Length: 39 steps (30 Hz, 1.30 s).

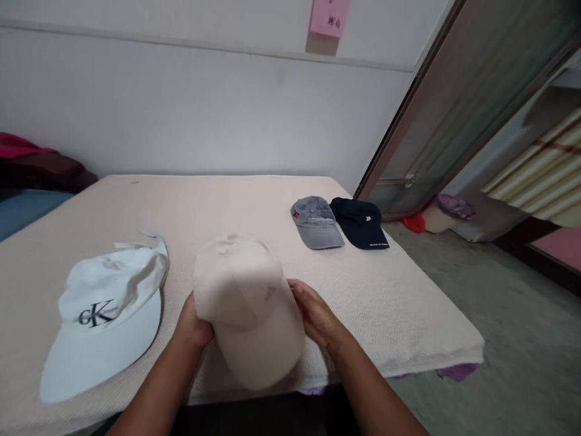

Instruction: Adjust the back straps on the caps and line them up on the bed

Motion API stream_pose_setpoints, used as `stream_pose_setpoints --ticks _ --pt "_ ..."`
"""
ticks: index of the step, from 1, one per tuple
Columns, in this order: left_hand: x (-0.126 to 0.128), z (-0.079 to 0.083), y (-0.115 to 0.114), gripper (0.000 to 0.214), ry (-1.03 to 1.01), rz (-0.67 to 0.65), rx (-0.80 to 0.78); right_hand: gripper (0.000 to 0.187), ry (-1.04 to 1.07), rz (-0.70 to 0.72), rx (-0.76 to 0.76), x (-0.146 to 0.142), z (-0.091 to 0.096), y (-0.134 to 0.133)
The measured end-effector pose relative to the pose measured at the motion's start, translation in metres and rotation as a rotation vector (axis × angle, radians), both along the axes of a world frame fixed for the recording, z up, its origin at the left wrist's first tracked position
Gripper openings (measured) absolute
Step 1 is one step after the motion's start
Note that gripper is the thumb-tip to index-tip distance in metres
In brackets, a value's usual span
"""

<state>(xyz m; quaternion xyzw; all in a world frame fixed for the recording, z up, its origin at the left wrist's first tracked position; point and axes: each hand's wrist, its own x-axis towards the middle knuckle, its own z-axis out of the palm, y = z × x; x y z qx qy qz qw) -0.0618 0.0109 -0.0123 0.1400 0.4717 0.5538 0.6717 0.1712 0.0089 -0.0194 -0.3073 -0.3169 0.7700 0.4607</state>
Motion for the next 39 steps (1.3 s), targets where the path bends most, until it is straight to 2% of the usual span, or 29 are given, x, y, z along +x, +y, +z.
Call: stream_pose_setpoints --ticks 3,5,7,11,15,17,22,28,33,39 --pt "-0.004 0.005 0.008 0.022 -0.043 0.172 0.066 0.045 -0.015 0.203 0.002 -0.001 -0.002 -0.012" --pt "-0.004 0.007 0.011 0.028 -0.081 0.224 0.092 0.049 -0.037 0.253 -0.024 0.000 -0.005 -0.015" --pt "-0.003 0.007 0.013 0.031 -0.122 0.266 0.091 0.046 -0.040 0.251 -0.057 0.001 -0.008 -0.013" --pt "0.000 0.003 0.015 0.028 -0.162 0.329 0.086 0.037 0.043 0.157 -0.055 -0.001 -0.011 -0.003" --pt "-0.002 -0.005 0.016 0.031 -0.215 0.280 0.036 0.028 0.098 0.014 -0.013 -0.012 -0.013 0.014" --pt "-0.004 -0.009 0.015 0.034 -0.223 0.259 -0.031 0.024 0.132 -0.077 0.006 -0.017 -0.013 0.029" --pt "-0.005 -0.012 0.013 0.021 -0.272 0.214 -0.097 0.025 0.135 -0.329 0.013 -0.025 -0.015 0.078" --pt "-0.005 -0.009 0.009 0.021 -0.301 0.195 -0.110 0.027 0.027 -0.499 -0.034 -0.018 -0.038 0.124" --pt "-0.005 -0.009 0.008 0.022 -0.281 0.172 -0.124 0.026 -0.148 -0.561 -0.064 -0.023 -0.052 0.136" --pt "-0.011 -0.011 0.003 0.016 -0.164 0.185 -0.084 0.027 -0.303 -0.620 -0.016 -0.036 -0.052 0.129"
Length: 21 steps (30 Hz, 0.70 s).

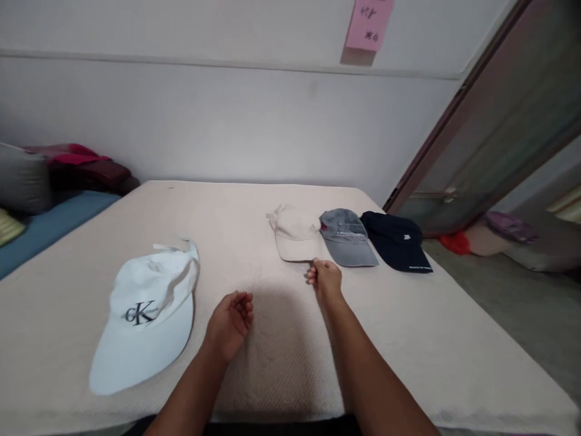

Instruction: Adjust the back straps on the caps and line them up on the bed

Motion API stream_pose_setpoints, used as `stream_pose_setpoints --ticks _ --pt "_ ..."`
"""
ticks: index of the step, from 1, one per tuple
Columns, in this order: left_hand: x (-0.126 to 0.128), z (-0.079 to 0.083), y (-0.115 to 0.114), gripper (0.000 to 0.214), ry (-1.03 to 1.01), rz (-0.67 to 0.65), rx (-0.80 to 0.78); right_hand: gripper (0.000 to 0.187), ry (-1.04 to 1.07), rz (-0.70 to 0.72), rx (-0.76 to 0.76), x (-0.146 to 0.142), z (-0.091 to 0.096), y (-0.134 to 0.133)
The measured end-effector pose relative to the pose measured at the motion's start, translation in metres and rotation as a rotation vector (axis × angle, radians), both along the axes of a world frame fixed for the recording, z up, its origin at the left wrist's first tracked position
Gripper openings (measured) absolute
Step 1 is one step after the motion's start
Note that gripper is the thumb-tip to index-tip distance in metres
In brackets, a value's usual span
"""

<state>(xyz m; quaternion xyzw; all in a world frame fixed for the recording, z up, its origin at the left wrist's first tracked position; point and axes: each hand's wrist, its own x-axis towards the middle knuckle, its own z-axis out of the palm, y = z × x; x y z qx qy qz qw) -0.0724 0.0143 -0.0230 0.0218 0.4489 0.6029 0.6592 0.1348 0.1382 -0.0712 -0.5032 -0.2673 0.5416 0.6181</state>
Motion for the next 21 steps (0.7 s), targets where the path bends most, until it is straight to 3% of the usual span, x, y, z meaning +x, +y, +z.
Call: stream_pose_setpoints --ticks 4,8,14,18,21 --pt "-0.012 0.005 -0.008 0.005 0.161 0.096 0.079 0.023 -0.055 0.018 0.031 -0.008 0.002 -0.018" --pt "-0.031 0.016 -0.018 0.009 0.346 0.212 0.203 0.014 -0.084 0.086 0.019 -0.023 0.004 -0.046" --pt "-0.089 0.024 -0.037 0.012 0.756 0.585 0.352 0.011 -0.173 0.263 0.003 -0.069 0.007 -0.091" --pt "-0.141 0.020 -0.056 0.013 1.028 0.843 0.230 0.007 -0.285 0.504 0.030 -0.097 0.012 -0.112" --pt "-0.173 0.015 -0.070 0.033 1.296 0.689 -0.016 0.005 -0.298 0.545 0.011 -0.107 0.014 -0.116"
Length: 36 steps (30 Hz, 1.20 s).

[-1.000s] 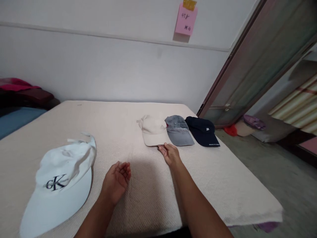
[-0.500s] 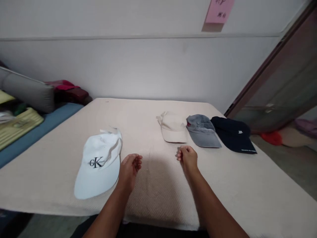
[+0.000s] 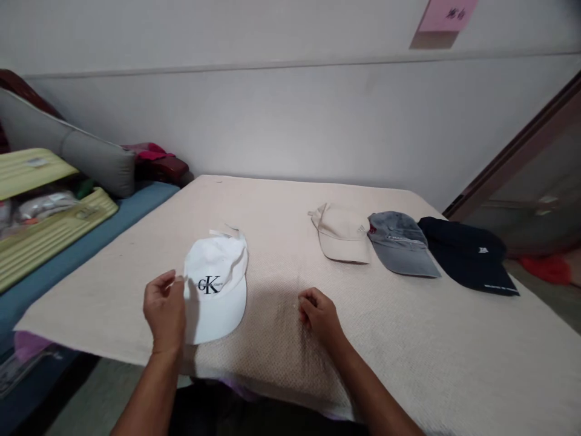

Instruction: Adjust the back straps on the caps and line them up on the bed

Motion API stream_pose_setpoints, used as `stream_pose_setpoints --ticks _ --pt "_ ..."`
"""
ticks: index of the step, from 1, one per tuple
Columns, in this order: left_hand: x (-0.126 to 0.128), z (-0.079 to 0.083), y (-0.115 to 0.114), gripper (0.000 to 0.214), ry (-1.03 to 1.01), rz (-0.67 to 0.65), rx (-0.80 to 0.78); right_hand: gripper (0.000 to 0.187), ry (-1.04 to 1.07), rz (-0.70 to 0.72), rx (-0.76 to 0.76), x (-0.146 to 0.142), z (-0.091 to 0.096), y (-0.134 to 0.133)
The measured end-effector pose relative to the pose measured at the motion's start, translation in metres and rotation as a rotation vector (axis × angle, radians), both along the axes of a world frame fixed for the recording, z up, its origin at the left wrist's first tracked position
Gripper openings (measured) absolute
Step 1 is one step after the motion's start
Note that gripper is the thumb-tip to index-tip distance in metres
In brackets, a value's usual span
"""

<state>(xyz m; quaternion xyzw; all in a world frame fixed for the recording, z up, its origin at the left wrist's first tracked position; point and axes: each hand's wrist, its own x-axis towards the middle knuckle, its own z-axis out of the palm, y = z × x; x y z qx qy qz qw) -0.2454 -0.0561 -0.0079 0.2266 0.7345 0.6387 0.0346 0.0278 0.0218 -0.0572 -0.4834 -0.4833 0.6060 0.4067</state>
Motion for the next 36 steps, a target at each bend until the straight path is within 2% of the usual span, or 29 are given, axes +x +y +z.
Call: stream_pose_setpoints --ticks 2,4,7,10,13,15,20,22,24,26,29,32,34,36 --pt "-0.014 -0.004 -0.007 0.053 0.045 -0.063 -0.285 0.005 -0.020 -0.002 -0.004 -0.003 -0.001 0.001" --pt "-0.020 -0.008 -0.011 0.070 0.070 -0.156 -0.475 0.006 -0.033 -0.008 0.003 -0.005 -0.002 0.002" --pt "-0.020 -0.010 -0.012 0.078 0.096 -0.267 -0.553 0.005 -0.046 -0.021 0.005 -0.007 -0.004 0.002" --pt "-0.018 -0.009 -0.010 0.083 0.152 -0.259 -0.574 0.005 -0.058 -0.008 0.008 -0.009 -0.007 0.001" --pt "-0.020 -0.007 -0.010 0.092 0.101 -0.169 -0.539 0.004 -0.055 0.006 0.030 -0.010 -0.009 0.001" --pt "-0.021 -0.006 -0.012 0.087 -0.061 -0.141 -0.429 0.005 -0.043 0.004 0.037 -0.011 -0.010 0.001" --pt "-0.003 0.003 -0.013 0.039 -0.603 -0.432 0.016 0.010 0.009 0.019 -0.011 -0.009 -0.008 0.002" --pt "0.013 0.009 -0.010 0.039 -0.736 -0.530 0.158 0.015 0.072 0.027 -0.054 -0.006 -0.005 0.003" --pt "0.031 0.013 -0.007 0.048 -0.862 -0.652 0.227 0.024 0.192 0.041 -0.109 0.000 0.001 0.005" --pt "0.049 0.015 -0.005 0.053 -0.964 -0.785 0.197 0.037 0.358 0.087 -0.169 0.008 0.010 0.008" --pt "0.073 0.016 -0.005 0.053 -1.054 -0.971 0.017 0.046 0.561 0.107 -0.204 0.025 0.028 0.013" --pt "0.088 0.017 -0.006 0.051 -1.088 -1.104 -0.161 0.036 0.609 0.044 -0.180 0.047 0.042 0.014" --pt "0.091 0.017 -0.007 0.050 -1.087 -1.166 -0.211 0.029 0.609 0.049 -0.167 0.061 0.047 0.013" --pt "0.091 0.018 -0.005 0.047 -1.114 -1.207 -0.206 0.032 0.615 0.091 -0.174 0.074 0.050 0.008"
